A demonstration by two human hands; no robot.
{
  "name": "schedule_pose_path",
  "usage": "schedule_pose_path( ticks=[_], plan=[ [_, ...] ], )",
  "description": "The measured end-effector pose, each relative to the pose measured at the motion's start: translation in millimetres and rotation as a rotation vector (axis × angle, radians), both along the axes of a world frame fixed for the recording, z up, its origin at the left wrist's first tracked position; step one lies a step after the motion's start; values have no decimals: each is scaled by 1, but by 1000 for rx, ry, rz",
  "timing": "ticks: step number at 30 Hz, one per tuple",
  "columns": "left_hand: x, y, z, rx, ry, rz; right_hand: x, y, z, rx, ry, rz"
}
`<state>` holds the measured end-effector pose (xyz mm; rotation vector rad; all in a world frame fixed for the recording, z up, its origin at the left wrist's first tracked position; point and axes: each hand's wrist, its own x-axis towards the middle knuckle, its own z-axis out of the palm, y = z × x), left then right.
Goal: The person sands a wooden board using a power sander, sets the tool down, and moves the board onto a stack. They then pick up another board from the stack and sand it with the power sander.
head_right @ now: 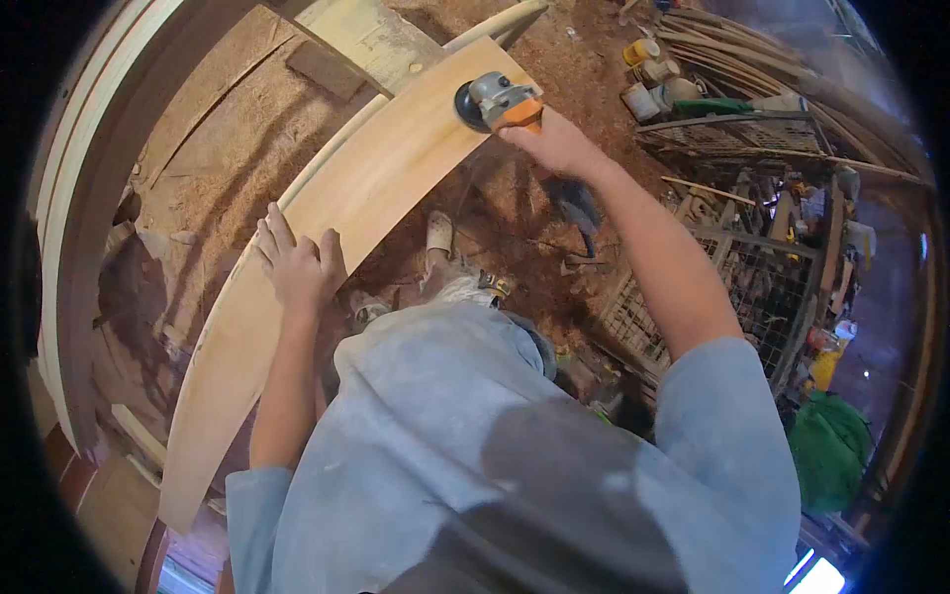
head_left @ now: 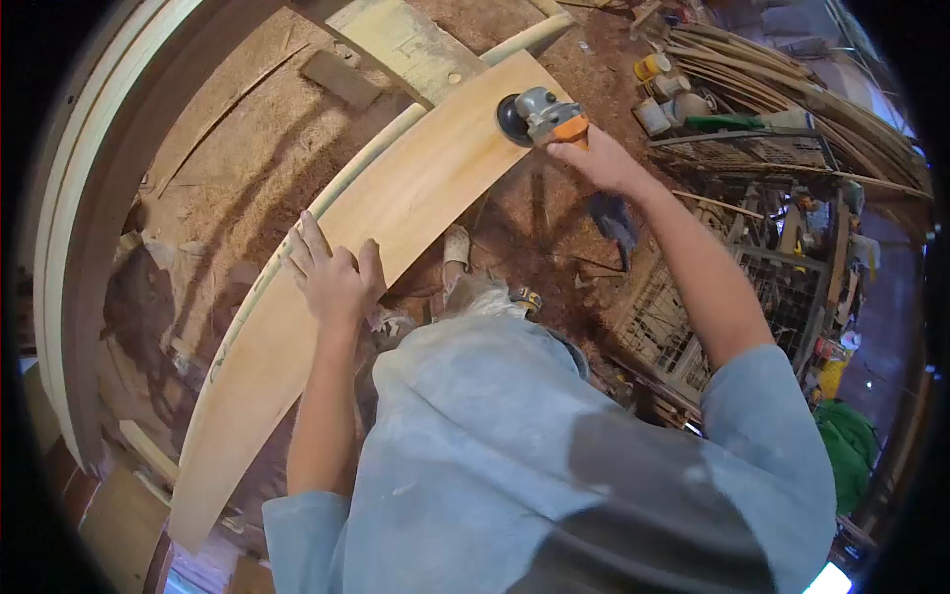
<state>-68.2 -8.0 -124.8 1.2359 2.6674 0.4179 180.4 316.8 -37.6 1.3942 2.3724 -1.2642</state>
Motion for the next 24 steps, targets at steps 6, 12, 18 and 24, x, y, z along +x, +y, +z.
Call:
schedule_pose_path(
  ticks=[6,12,18,24],
  plan=[
    [1,-1,2,-44,20,4,9,40,7,89,30,-10],
    [3,1,4,-2,64,-1,25,63,-8,-41,-56,-144],
    [-42,-1,-6,-18,118,-116,-16,-42,6,-137,93,-55],
    [-117,-8,-29,0,-82,372,-64,-149,9,-163,-6,144]
  ],
)
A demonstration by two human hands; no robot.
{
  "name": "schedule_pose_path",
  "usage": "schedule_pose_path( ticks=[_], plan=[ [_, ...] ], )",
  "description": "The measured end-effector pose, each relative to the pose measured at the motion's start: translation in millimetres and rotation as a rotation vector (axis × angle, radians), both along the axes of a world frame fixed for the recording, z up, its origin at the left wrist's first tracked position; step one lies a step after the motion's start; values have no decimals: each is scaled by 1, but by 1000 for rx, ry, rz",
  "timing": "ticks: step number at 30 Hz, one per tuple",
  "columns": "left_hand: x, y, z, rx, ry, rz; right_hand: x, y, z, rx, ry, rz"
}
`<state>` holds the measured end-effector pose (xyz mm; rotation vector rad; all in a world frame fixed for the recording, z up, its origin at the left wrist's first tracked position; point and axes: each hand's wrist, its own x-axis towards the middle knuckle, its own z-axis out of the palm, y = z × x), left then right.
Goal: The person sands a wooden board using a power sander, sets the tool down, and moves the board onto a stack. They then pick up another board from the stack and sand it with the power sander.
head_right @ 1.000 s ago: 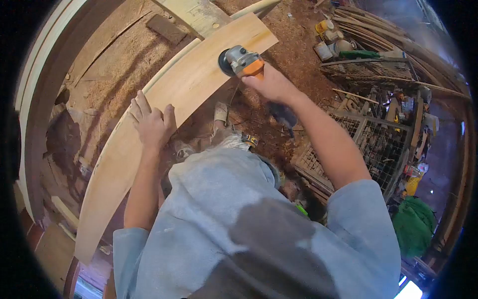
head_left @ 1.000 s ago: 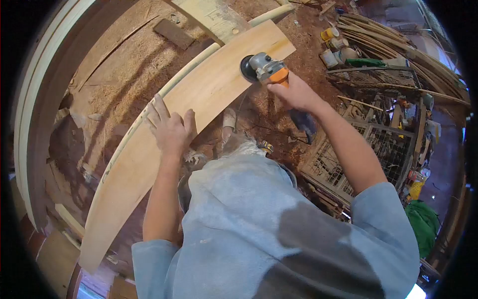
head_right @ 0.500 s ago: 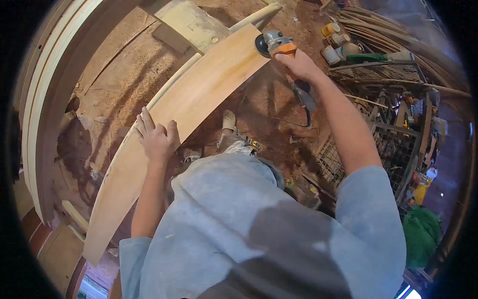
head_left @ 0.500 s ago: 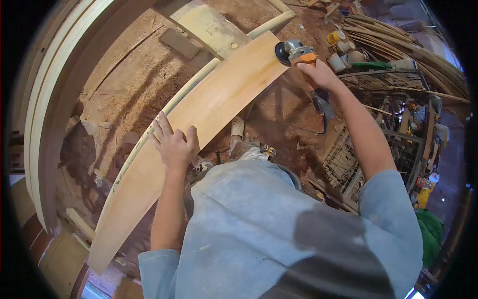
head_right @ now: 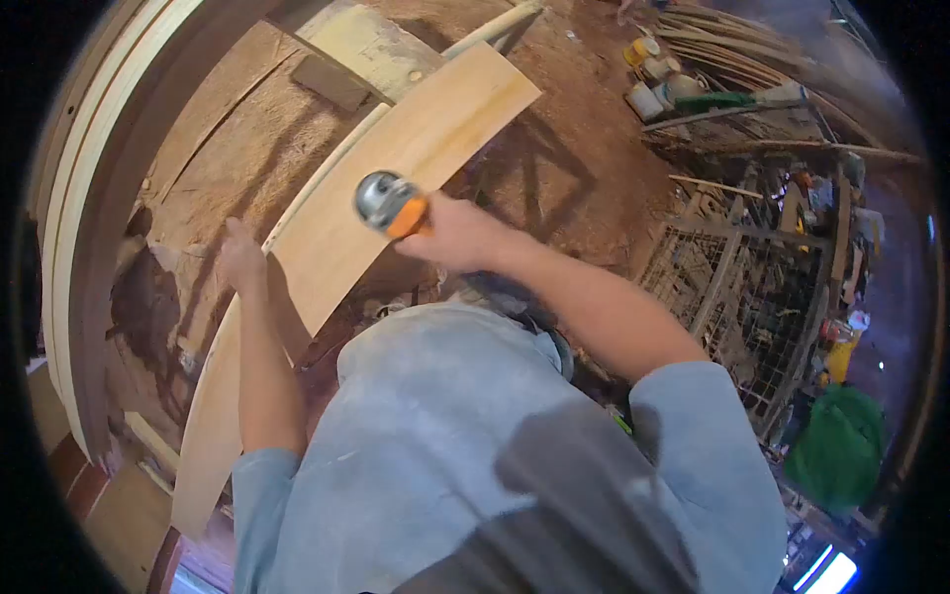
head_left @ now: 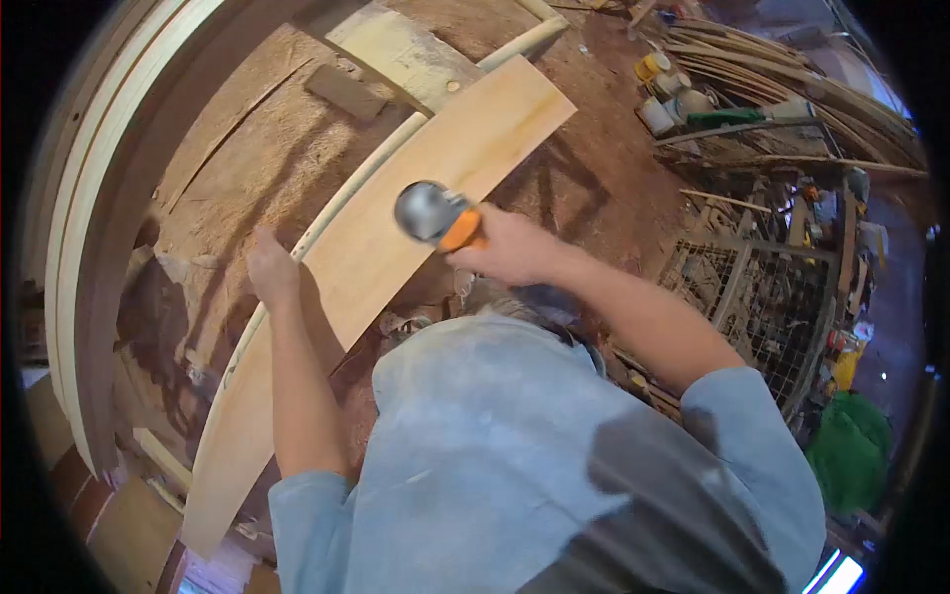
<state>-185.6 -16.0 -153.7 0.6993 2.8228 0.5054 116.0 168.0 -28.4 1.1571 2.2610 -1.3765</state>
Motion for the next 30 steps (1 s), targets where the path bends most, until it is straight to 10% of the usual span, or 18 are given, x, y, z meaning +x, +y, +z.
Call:
schedule_pose_path(
  ticks=[4,22,30],
  plan=[
    [11,16,23,47,-174,309,-21,-12,9,-14,-127,134],
    [11,15,16,-39,-47,326,88,203,-8,285,-112,-211],
    [9,14,23,-41,-93,356,66,172,-19,142,52,-141]
  ],
)
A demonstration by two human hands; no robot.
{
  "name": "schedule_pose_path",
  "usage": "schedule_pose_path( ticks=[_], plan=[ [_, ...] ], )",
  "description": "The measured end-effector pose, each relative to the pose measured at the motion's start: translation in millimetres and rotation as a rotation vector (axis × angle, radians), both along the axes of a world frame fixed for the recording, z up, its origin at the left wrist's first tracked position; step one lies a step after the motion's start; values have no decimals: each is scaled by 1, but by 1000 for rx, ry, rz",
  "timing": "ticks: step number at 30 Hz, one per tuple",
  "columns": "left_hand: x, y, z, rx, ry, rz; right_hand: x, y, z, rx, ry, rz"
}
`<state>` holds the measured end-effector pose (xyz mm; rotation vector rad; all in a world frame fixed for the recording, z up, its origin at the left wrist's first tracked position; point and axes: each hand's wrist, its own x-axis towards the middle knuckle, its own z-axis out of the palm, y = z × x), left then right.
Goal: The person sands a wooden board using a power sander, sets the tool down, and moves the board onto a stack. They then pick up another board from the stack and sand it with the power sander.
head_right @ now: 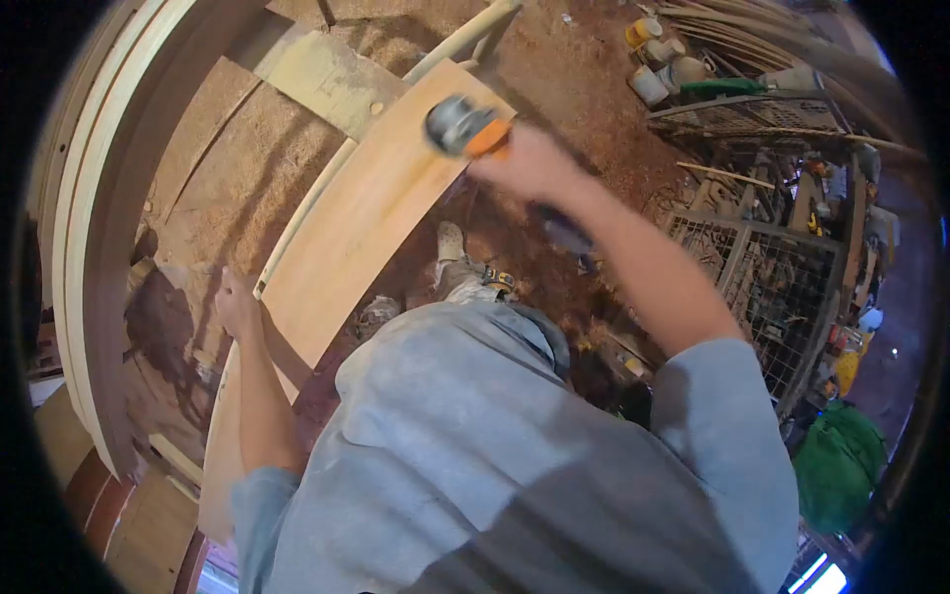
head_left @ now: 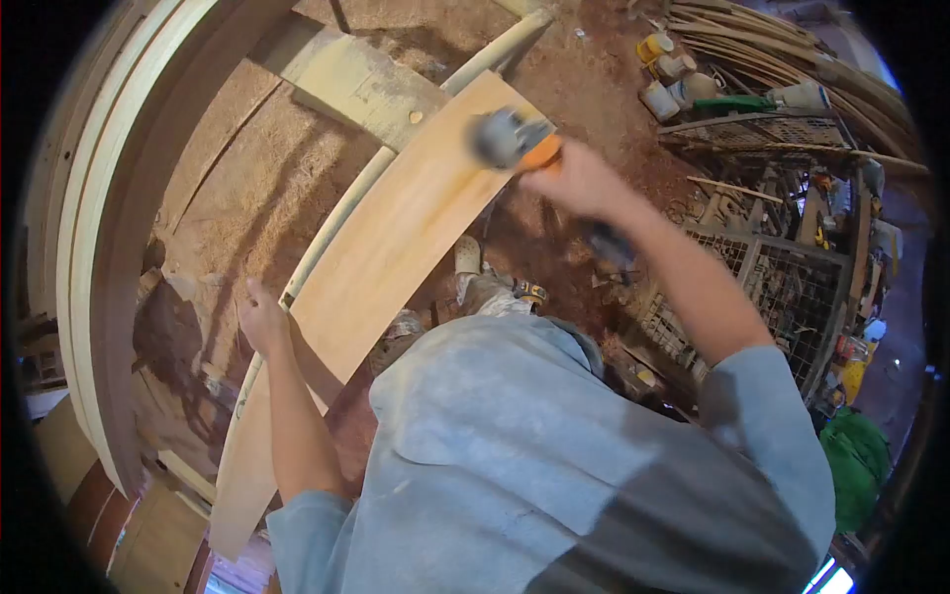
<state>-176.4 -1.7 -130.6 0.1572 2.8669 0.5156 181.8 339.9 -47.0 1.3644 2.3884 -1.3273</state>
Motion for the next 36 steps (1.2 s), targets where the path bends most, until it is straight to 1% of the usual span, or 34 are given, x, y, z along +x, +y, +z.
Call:
schedule_pose_path(
  ticks=[1,2,3,4,5,7,8,9,11,13,15,17,18,19,20,21,23,24,25,26,27,28,30,31,33,34,36],
  plan=[
    [1,1,2,15,-68,-2,-13,-24,14,28,-141,4],
    [0,2,2,16,-67,-6,-26,-45,32,18,-182,65],
    [-1,1,-1,-18,-69,13,-28,-56,13,-31,-167,151],
    [-2,0,-4,-54,-72,31,-41,-70,39,-83,-193,174],
    [-2,-3,-7,-56,-74,28,-44,-73,36,-85,-195,170],
    [-2,-4,-14,-73,82,5,-44,-73,31,-75,-212,265],
    [0,-2,-11,-72,81,3,-42,-66,33,-49,-220,207],
    [2,1,-5,-55,68,1,-38,-57,36,-48,-221,207],
    [5,2,-2,-37,54,12,-22,-27,40,16,-173,65],
    [2,1,-4,-55,85,2,-5,2,30,69,-144,-9],
    [3,3,2,-30,70,-4,12,32,13,8,-16,-1],
    [8,5,8,-8,47,-11,22,46,7,32,-32,-14],
    [10,7,11,11,23,-5,25,49,6,71,-39,-58],
    [9,7,12,31,2,5,25,51,6,111,-43,-99],
    [3,0,-8,-6,110,7,22,42,18,53,-29,-105],
    [3,1,-3,27,106,9,22,32,23,49,-23,-78],
    [5,1,-2,102,102,-22,26,17,28,20,-100,-162],
    [3,-2,-4,145,103,-56,38,13,14,61,-45,-166],
    [6,-4,-7,253,165,-69,47,8,-1,96,14,-169],
    [12,-5,-9,359,230,-85,45,-3,-1,53,-15,-237],
    [19,-10,-7,443,211,-123,43,-18,0,13,-45,-307],
    [26,-20,-24,414,299,-201,43,-30,-2,-1,-37,-271],
    [56,-56,10,85,441,-486,34,-63,-11,-63,169,-100],
    [62,-85,13,55,447,-444,22,-88,-4,-38,121,-92],
    [68,-142,15,-97,346,-420,1,-135,10,-23,81,-49],
    [62,-181,3,-5,415,-362,-7,-158,12,-43,82,-33],
    [41,-272,-30,-76,425,-178,-26,-202,17,-58,76,-11]
  ],
)
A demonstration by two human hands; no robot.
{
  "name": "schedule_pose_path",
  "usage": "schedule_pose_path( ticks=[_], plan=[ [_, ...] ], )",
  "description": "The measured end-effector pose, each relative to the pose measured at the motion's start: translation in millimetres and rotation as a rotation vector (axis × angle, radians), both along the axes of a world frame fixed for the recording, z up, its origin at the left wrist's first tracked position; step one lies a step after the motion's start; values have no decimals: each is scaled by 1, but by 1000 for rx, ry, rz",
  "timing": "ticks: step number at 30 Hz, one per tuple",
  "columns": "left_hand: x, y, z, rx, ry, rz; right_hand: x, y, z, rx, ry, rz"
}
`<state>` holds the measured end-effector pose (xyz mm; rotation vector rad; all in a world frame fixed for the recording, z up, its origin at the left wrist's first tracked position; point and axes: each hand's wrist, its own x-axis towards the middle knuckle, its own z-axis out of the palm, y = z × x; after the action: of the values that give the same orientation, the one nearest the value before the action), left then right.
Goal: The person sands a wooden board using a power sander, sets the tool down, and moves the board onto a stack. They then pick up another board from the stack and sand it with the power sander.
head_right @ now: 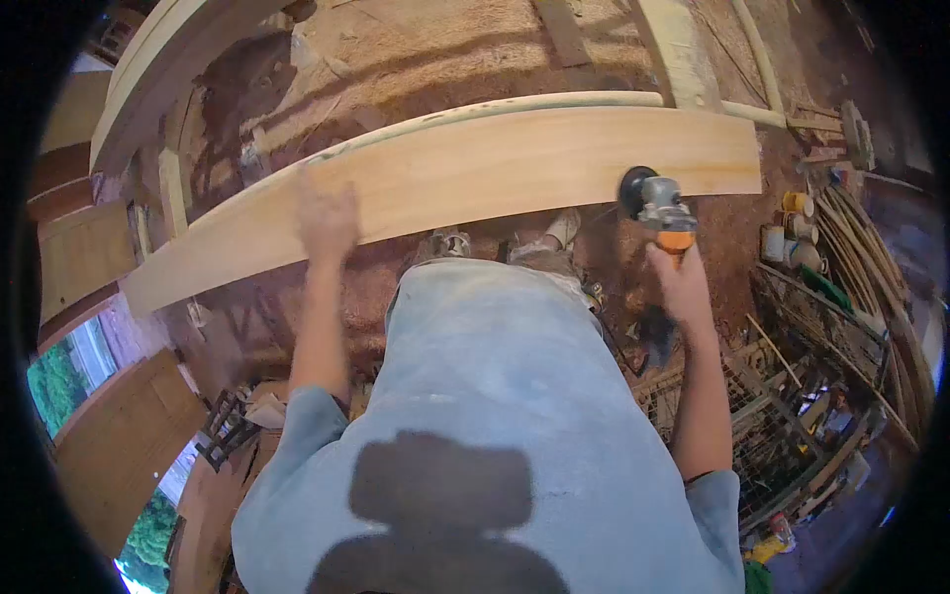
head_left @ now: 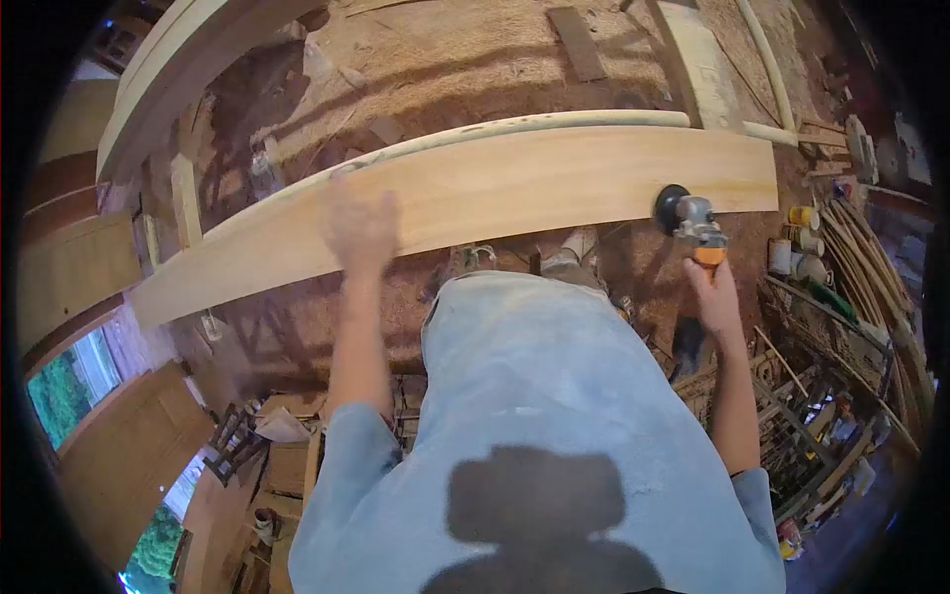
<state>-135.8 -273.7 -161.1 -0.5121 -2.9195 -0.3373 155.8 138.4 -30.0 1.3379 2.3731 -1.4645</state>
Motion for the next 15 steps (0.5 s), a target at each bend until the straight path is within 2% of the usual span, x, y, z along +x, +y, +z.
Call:
schedule_pose_path(
  ticks=[2,3,5,7,12,14,15],
  plan=[
    [-32,-85,-10,-36,-90,132,-22,-44,8,-198,-46,7],
    [-51,-128,-22,-86,-90,237,-32,-64,7,-190,-58,8],
    [-67,-163,-31,-192,-3,429,-52,-100,6,-116,-111,171],
    [-79,-171,16,-122,-215,447,-71,-132,4,-57,-113,313],
    [-83,-173,16,-146,-217,400,-131,-204,14,-16,-182,548],
    [-79,-174,12,-122,-218,397,-149,-226,13,-4,-201,735],
    [-80,-176,6,-143,-188,395,-156,-238,15,0,-215,739]
  ],
)
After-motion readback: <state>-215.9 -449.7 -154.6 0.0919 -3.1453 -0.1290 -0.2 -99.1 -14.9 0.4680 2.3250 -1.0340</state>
